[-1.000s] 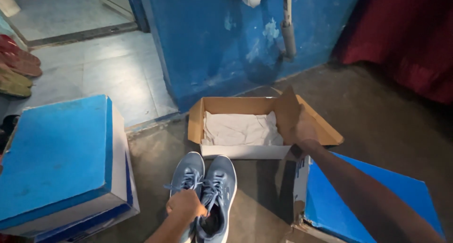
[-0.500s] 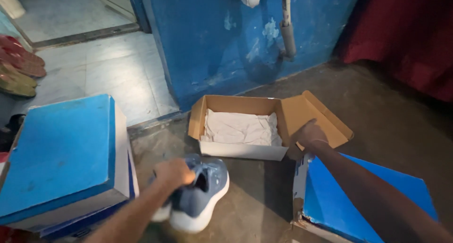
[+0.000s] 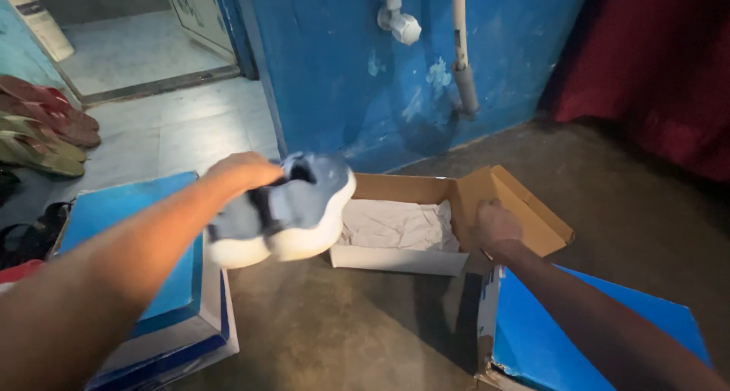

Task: Unboxing several new pairs of shoes and organizing them on a storage shelf.

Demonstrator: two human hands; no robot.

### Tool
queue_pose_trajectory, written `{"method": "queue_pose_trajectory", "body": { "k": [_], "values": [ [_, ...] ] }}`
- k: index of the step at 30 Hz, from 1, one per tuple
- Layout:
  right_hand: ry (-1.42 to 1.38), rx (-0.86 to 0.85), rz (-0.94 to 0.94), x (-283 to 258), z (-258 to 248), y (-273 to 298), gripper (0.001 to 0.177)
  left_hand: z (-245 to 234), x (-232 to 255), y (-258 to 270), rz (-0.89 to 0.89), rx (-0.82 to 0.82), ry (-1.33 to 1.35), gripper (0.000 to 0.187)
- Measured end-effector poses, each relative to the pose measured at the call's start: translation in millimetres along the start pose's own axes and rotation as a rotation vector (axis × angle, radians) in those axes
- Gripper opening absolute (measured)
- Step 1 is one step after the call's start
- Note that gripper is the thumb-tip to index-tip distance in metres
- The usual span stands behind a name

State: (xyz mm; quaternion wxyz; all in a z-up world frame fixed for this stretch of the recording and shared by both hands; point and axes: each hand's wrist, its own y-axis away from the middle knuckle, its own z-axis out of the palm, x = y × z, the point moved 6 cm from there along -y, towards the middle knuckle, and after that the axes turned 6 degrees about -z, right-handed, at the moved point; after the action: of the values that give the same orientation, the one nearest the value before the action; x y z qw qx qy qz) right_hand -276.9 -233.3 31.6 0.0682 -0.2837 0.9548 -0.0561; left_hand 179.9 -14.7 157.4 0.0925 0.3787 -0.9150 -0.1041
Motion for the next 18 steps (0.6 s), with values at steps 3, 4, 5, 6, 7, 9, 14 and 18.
{"method": "queue_pose_trajectory", "body": {
  "k": [3,4,5,6,7,9,14,18],
  "values": [
    [-0.036,-0.115,0.055,-35,-39,8,0.044,-5,46,40,-0.120,0.131,0.219,0.051],
    [-0.033,-0.113,0.060,-38,-46,8,0.044,0,60,48,-0.115,0.131,0.220,0.051],
    [-0.003,-0.241,0.063,-41,-47,10,0.047,2,75,56,-0.099,0.165,0.262,0.046],
    [0.026,-0.368,0.066,-45,-47,12,0.051,4,89,65,-0.084,0.199,0.304,0.041],
    [0.029,-0.364,0.073,-43,-48,14,0.051,9,99,67,-0.076,0.200,0.306,0.041],
    [0.122,-0.359,-0.033,-45,-47,15,0.045,18,129,71,0.115,0.273,0.178,0.032],
    [0.059,-0.546,-0.152,-61,-26,35,0.043,45,175,45,0.287,0.370,0.079,0.022],
    [-0.070,-0.367,-0.502,-54,63,19,0.056,69,206,19,0.554,0.599,0.019,0.022]
  ]
}}
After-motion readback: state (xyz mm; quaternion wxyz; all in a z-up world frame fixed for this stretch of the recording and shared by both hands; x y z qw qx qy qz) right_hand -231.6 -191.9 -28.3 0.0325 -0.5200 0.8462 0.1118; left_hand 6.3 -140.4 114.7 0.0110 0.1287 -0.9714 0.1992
